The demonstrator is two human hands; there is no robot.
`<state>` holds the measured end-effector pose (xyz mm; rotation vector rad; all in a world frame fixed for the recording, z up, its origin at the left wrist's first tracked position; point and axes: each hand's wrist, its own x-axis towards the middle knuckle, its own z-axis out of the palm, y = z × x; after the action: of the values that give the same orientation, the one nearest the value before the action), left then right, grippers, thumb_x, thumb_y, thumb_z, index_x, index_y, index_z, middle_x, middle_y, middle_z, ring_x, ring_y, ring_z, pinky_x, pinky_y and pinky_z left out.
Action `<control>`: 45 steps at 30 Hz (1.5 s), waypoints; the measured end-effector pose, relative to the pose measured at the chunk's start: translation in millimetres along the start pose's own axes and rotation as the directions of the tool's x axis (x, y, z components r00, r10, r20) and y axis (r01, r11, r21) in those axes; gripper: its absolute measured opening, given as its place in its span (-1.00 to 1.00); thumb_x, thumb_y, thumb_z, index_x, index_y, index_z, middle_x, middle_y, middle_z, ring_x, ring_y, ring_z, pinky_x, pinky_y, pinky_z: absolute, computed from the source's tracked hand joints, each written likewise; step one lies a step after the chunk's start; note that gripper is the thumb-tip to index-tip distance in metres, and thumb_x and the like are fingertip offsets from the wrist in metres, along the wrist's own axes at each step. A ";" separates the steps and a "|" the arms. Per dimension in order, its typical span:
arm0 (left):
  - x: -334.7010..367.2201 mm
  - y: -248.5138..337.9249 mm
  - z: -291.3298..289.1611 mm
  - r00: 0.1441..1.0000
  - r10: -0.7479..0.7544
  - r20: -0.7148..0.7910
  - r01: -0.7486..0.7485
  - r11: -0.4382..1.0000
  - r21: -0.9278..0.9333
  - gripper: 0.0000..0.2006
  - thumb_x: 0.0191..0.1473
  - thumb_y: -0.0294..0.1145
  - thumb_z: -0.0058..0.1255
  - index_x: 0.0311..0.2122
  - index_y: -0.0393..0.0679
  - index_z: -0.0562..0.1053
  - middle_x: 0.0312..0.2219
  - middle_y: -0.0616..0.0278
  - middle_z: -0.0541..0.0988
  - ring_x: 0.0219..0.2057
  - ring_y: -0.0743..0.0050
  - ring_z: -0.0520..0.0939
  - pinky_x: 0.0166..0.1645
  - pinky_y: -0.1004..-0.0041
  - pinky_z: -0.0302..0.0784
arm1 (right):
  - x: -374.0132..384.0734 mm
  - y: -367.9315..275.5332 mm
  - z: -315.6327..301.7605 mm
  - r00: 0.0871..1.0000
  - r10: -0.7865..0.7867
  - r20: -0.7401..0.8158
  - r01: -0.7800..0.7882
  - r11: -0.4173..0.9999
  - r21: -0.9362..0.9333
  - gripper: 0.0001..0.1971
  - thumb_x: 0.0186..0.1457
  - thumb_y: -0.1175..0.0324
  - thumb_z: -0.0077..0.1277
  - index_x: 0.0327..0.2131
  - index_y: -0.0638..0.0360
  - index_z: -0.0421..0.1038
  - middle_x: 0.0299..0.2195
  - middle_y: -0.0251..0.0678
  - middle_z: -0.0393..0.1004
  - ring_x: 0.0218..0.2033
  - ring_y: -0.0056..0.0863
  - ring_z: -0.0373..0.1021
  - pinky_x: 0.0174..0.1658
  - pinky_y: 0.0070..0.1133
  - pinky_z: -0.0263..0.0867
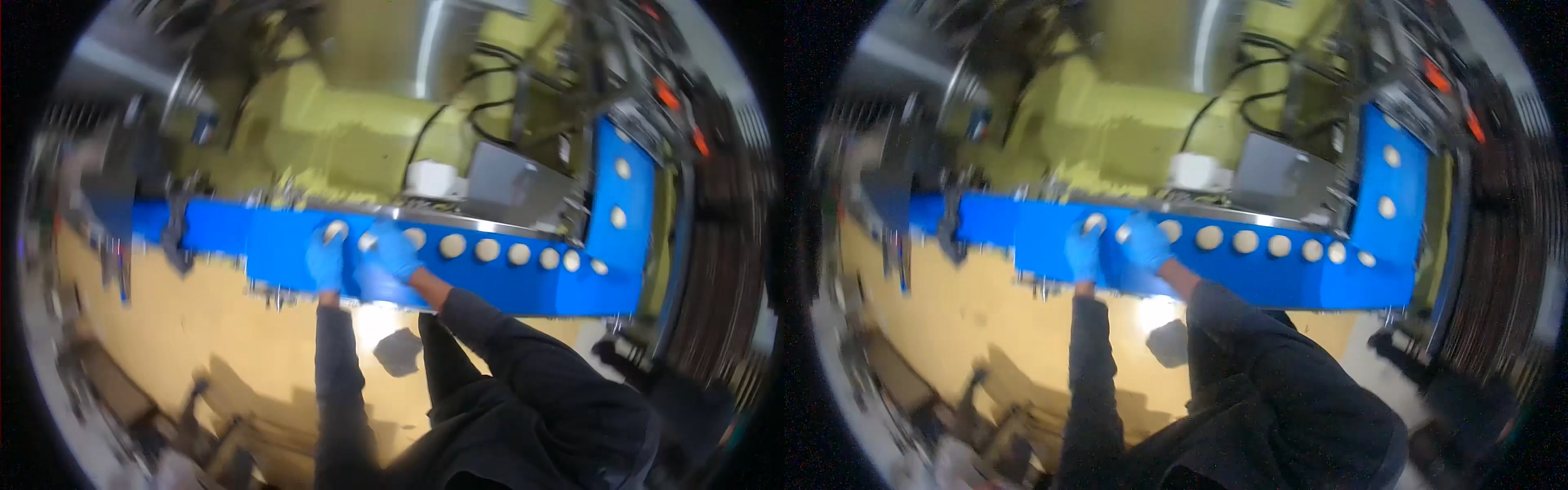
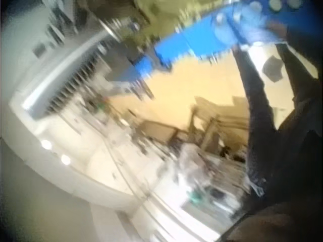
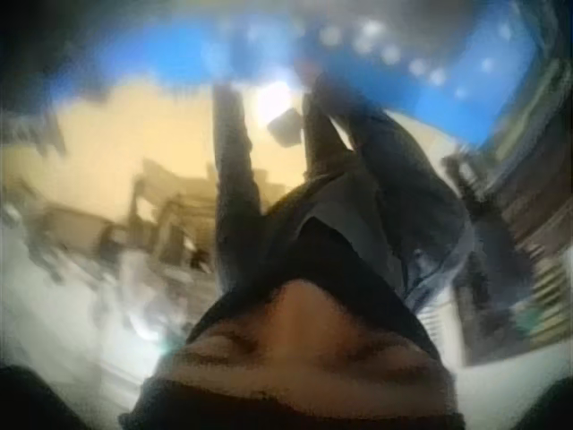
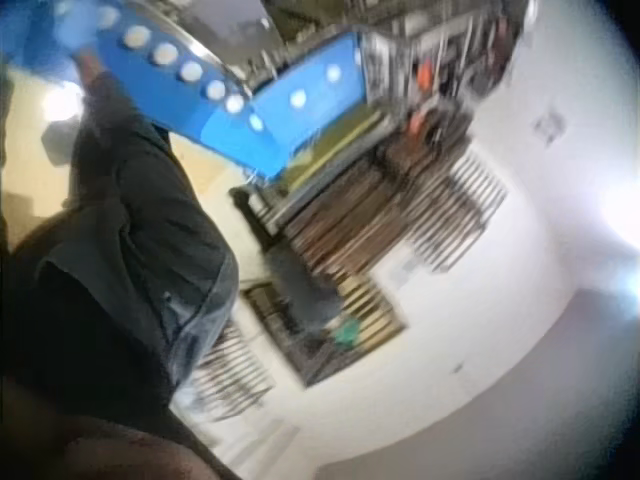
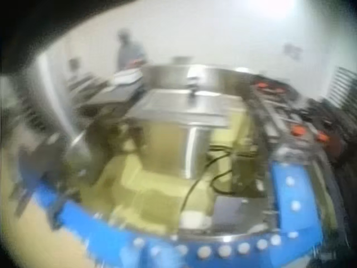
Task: The person picks up small, round dough balls from a blue conveyor belt and places them into the circular indentations of a metal baking tray. The person repeats this process, filling the tray with dough balls.
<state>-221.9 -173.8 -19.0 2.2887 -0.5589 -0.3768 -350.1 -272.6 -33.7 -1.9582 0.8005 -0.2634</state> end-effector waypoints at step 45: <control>-601.5 908.4 483.2 -0.471 0.514 0.717 -0.775 0.148 -0.615 -0.53 -0.03 -0.34 0.12 0.04 -0.17 0.44 -0.28 0.13 0.60 -0.29 0.47 0.59 -0.17 0.39 0.51 | -531.0 350.0 -1060.8 0.448 0.138 -0.884 -0.317 0.948 -0.013 -0.56 0.01 0.09 -0.02 -0.20 0.31 0.44 -0.17 0.05 0.47 -0.21 -0.07 0.38 -0.07 -0.38 0.32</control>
<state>-1198.9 -737.1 366.6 0.8091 -2.7607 -0.9670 -1424.0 -796.6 285.3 -1.7570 1.8070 -1.1434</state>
